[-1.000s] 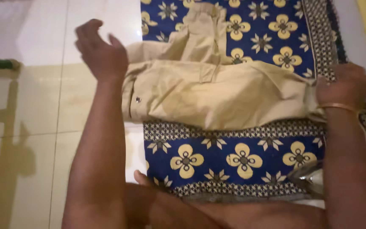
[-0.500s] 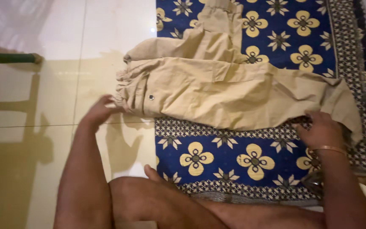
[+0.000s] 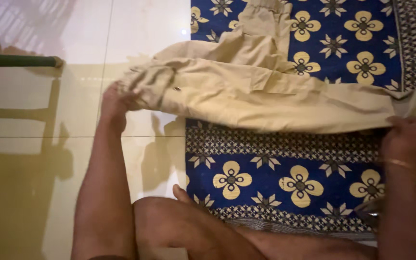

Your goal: The person irons a pair of beige trousers laid out on a patterned mat on the floor. They use a handheld electric iron to smooth the fabric, repeatedly adjusting and folding the legs to reach different areas.

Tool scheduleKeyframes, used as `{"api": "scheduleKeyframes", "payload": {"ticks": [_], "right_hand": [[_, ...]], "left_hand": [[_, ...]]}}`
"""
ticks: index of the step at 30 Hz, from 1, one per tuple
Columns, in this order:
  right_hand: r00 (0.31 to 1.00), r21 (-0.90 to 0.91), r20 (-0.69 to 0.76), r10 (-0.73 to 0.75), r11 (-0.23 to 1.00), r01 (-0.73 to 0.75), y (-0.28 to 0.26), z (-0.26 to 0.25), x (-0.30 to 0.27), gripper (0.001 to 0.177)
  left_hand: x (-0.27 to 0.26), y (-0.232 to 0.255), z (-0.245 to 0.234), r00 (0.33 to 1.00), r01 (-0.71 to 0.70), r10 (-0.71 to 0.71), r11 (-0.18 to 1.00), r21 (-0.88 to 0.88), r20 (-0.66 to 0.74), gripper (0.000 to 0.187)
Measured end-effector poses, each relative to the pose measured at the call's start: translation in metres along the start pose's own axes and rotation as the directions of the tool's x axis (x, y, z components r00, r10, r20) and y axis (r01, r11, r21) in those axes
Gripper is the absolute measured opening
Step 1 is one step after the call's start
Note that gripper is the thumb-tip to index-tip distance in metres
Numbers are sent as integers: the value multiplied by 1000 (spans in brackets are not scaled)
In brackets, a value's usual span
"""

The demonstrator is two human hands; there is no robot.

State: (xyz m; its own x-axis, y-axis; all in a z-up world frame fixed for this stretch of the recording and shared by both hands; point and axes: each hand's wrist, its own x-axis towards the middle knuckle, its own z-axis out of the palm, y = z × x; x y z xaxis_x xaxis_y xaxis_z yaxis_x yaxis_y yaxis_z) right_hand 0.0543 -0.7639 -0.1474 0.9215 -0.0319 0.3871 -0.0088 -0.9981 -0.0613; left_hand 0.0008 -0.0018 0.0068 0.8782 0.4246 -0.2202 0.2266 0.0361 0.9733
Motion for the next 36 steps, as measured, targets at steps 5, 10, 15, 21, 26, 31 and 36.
{"api": "scheduleKeyframes", "payload": {"ticks": [5, 10, 15, 21, 26, 31, 36], "right_hand": [[944, 132, 264, 198, 962, -239, 36, -9, 12, 16], [824, -252, 504, 259, 957, -146, 12, -44, 10, 22], [789, -392, 567, 237, 920, 5, -39, -72, 13, 31], [689, -367, 689, 226, 928, 63, -65, -89, 21, 74], [763, -231, 645, 44, 963, 140, -60, -83, 24, 72], [903, -47, 408, -133, 985, 166, -89, -55, 65, 92], [688, 87, 719, -95, 995, 47, -104, -9, 101, 144]], "left_hand": [[-3, 4, -10, 993, 59, -66, 995, 76, 98, 41], [-13, -26, -36, 817, 434, -573, 675, 597, 53, 41], [-6, -74, -42, 815, 225, -521, 687, 691, 254, 52], [-7, -44, -22, 915, 247, -403, 620, 745, 32, 64], [-11, -31, -8, 975, -105, 223, 473, 875, -4, 99], [6, -3, 66, 964, -256, 6, 283, 924, 266, 118], [-18, 22, 135, 894, -235, -401, -35, 971, 201, 141]]}}
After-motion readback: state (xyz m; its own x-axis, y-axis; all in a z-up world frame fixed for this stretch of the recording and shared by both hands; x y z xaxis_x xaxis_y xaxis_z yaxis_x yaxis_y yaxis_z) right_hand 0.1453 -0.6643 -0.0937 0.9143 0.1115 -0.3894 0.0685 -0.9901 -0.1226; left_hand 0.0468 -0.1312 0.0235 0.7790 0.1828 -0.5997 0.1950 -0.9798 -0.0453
